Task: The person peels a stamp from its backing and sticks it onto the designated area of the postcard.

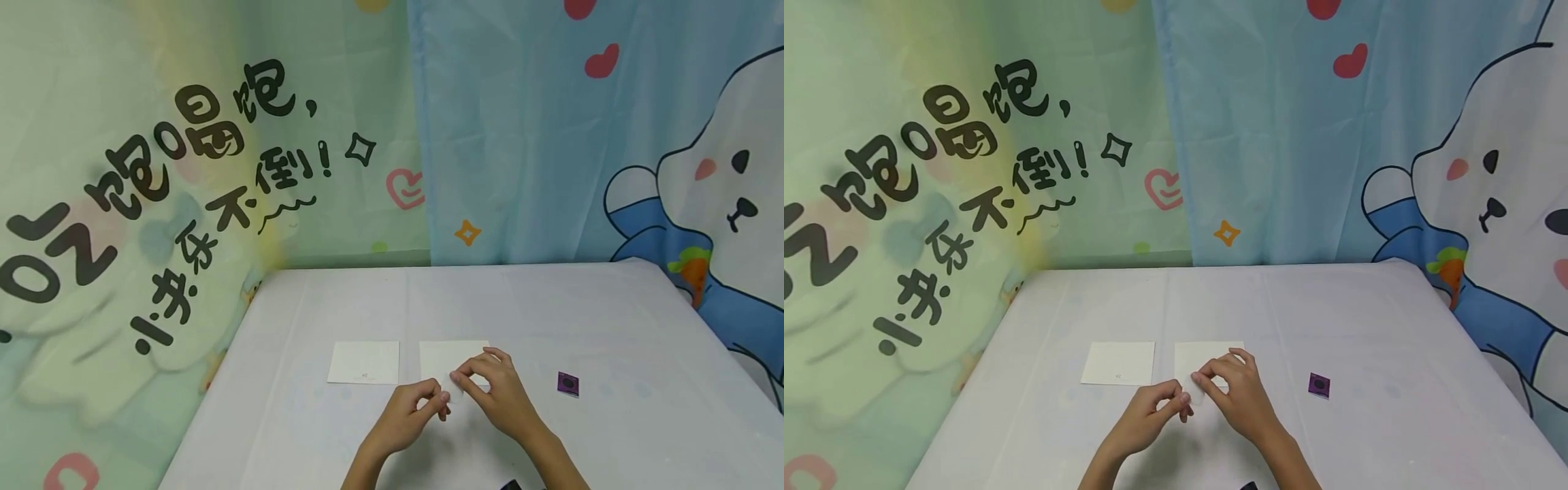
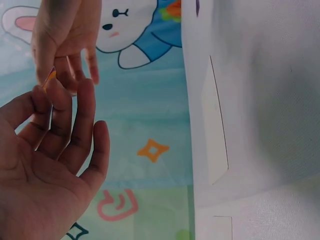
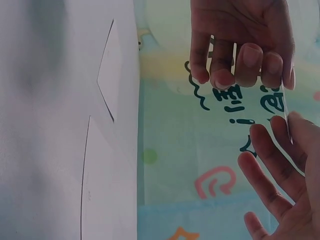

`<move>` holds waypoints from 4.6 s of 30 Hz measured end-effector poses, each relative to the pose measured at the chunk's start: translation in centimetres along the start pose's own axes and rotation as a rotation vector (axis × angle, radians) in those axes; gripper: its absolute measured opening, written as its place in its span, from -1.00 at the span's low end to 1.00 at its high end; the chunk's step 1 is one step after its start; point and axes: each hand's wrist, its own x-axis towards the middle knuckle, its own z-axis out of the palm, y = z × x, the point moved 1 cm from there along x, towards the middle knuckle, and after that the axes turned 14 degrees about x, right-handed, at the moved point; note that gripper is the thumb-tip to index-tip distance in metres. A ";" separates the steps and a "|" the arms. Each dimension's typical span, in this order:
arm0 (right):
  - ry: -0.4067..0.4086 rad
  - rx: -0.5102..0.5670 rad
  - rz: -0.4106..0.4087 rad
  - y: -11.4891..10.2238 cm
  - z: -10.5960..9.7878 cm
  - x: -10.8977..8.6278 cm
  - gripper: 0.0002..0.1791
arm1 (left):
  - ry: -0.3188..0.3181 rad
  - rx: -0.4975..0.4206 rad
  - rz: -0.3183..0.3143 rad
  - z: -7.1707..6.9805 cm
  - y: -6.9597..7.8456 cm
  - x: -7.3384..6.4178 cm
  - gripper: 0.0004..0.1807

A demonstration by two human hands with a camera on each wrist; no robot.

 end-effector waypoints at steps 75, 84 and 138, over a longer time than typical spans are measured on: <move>0.012 0.091 -0.052 0.4 2.0 -1.3 -0.91 | 0.042 0.058 0.088 -0.5 1.4 0.6 -0.75; 0.021 0.096 -0.039 0.3 2.2 -1.4 -0.83 | 0.054 0.078 0.113 -0.6 1.4 0.5 -0.75; 0.031 0.254 0.002 -3.5 0.2 -0.7 -0.80 | -0.001 0.062 0.031 -0.4 0.7 -0.1 -0.71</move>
